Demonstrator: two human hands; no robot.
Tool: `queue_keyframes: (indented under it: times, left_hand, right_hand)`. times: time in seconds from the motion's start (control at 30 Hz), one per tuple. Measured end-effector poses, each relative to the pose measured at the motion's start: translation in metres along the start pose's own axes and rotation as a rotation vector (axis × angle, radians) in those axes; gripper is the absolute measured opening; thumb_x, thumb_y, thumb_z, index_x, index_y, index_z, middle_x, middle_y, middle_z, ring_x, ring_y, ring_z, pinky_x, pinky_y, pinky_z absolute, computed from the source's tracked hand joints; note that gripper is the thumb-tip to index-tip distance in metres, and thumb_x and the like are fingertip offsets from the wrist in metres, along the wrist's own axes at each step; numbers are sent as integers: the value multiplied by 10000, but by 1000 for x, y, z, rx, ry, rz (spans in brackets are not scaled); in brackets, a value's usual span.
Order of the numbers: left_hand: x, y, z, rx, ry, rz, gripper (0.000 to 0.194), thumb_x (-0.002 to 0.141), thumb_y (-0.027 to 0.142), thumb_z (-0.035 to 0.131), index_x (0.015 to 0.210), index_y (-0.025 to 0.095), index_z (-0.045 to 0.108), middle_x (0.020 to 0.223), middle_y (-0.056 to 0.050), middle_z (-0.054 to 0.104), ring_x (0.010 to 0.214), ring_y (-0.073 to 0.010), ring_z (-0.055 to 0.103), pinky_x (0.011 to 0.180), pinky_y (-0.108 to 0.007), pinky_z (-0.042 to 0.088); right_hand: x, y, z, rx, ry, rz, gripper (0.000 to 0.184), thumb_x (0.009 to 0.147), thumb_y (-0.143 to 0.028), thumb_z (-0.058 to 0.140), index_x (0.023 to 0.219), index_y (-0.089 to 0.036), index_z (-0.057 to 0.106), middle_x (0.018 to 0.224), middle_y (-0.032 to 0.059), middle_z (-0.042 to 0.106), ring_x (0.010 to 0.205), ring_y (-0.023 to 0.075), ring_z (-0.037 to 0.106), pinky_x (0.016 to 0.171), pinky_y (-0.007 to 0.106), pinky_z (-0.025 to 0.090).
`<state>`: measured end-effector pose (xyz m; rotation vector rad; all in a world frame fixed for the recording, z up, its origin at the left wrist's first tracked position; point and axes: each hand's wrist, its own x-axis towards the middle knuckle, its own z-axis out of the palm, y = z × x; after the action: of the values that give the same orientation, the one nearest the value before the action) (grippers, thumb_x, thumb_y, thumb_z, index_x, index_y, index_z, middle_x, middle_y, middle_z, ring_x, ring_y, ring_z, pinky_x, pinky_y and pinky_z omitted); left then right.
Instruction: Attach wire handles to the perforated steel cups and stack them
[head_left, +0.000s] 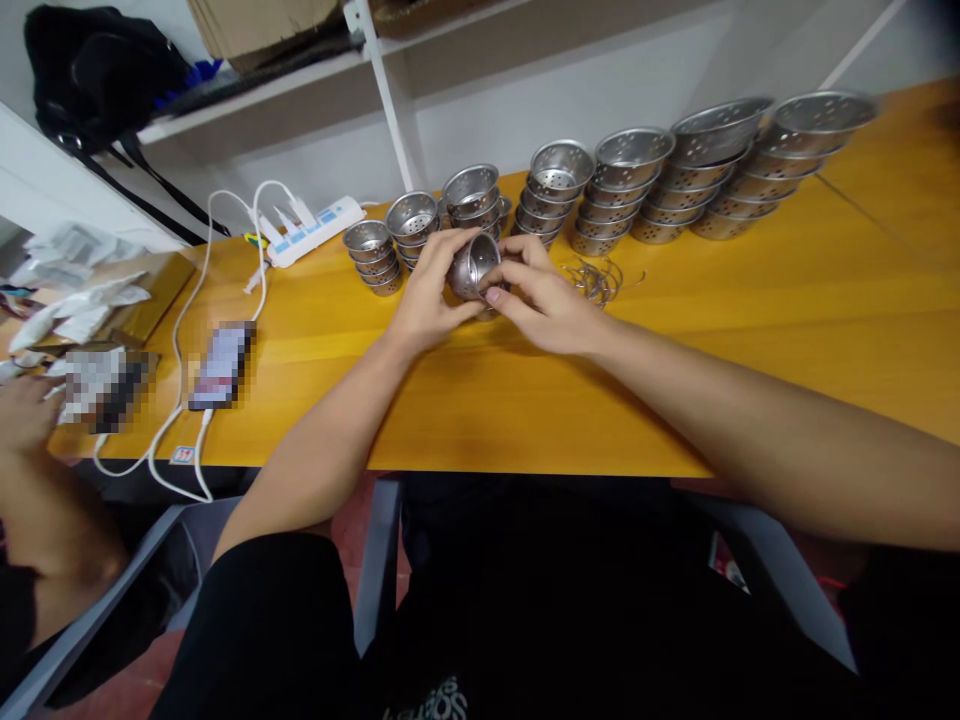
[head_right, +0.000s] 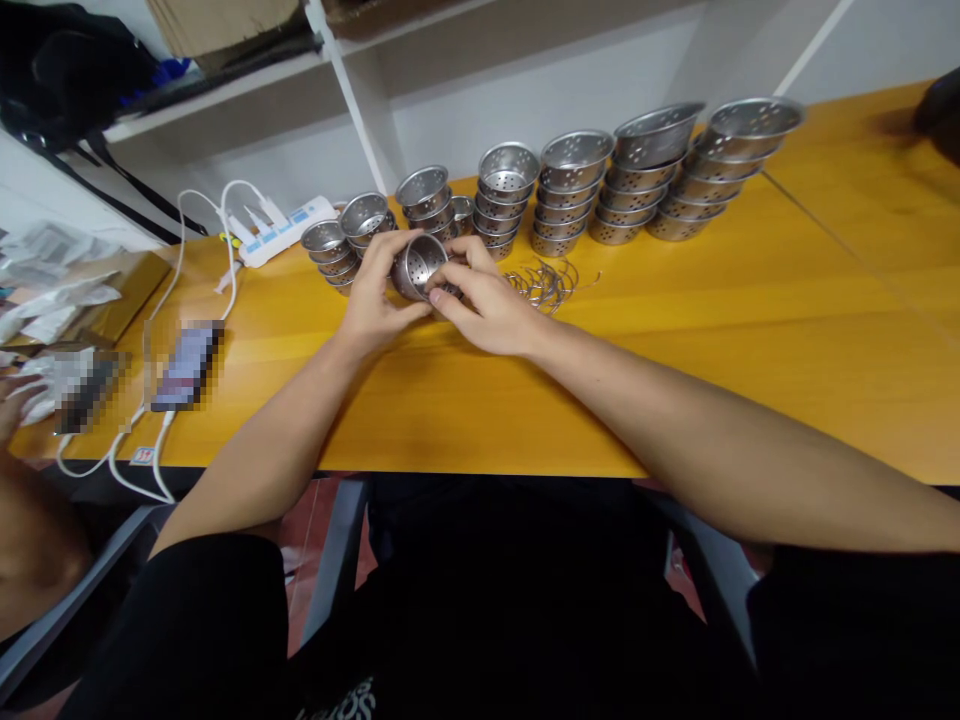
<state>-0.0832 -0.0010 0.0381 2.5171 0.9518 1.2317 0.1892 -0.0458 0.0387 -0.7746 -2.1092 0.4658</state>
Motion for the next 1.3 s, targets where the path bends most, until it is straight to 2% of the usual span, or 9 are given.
queue_keyframes:
  times: [0.27,0.43,0.6,0.7,0.83,0.93,1.03,1.17,1.3]
  left_hand:
    - [-7,-22,12,-31,-20,35,1209,1023,1102,797,1907,348,463,1785,-170,731,1717,-469,748,1503,-684,604]
    - [-7,-28,19,-18,-72,34,1228,996,1110,828,1882,333,482,1815,-191,717,1744,-476,716,1531,-664,580]
    - [0,-26,20,28,33,48,1344,874,1172,882,1860,347,491,1942,-218,566,1882,-525,555,1574,-734,506]
    - [-4,-16,17,39,100,-44,1397,812,1140,976,1852,350,482,1864,-219,575,1798,-529,612,1506,-739,564]
    - [-16,3,11,55,80,-207,1078,852,788,1197,1634,323,620,1522,-124,710,1337,-367,817,1206,-591,728]
    - [-19,14,9,74,18,-297,683,876,343,1217,1291,282,679,1285,-47,725,925,-198,735,915,-454,717]
    - [-13,19,8,76,-19,-322,499,934,90,1092,1049,262,638,1143,-22,708,808,-146,645,826,-407,670]
    - [-7,25,3,139,-27,-302,438,995,83,1012,958,261,614,1053,-9,699,884,-170,688,857,-377,644]
    - [-8,29,-2,212,-19,-278,435,1015,321,1081,1041,265,650,1092,-15,757,957,-210,744,884,-388,644]
  right_hand:
    - [2,10,-1,114,199,-55,357,1220,-680,809,1181,-326,785,1537,170,740,1571,479,708,1467,797,543]
    - [7,21,-6,97,249,10,425,1190,-764,816,1117,-346,799,1427,171,804,1425,482,771,1328,805,655]
    - [8,24,-8,44,265,9,414,1214,-741,785,1080,-350,775,1178,137,810,1191,443,804,1139,760,746]
    - [7,29,-14,15,316,29,403,1236,-714,778,1087,-340,772,1160,128,812,1135,418,821,1114,740,760]
    - [7,41,-28,30,391,81,412,1241,-725,782,1110,-334,789,1108,114,826,1106,419,857,1100,758,765]
    - [7,48,-36,46,435,122,447,1235,-766,783,1113,-336,807,1042,108,829,1119,435,878,1081,766,777]
    - [8,50,-37,34,455,139,490,1208,-808,800,1069,-338,788,980,98,806,1033,418,870,1020,748,792]
    - [8,49,-34,24,433,148,515,1193,-827,807,1040,-339,752,949,84,792,933,372,835,967,702,803]
    - [7,46,-28,66,410,122,497,1192,-798,823,1046,-329,750,942,73,777,864,327,782,908,632,785]
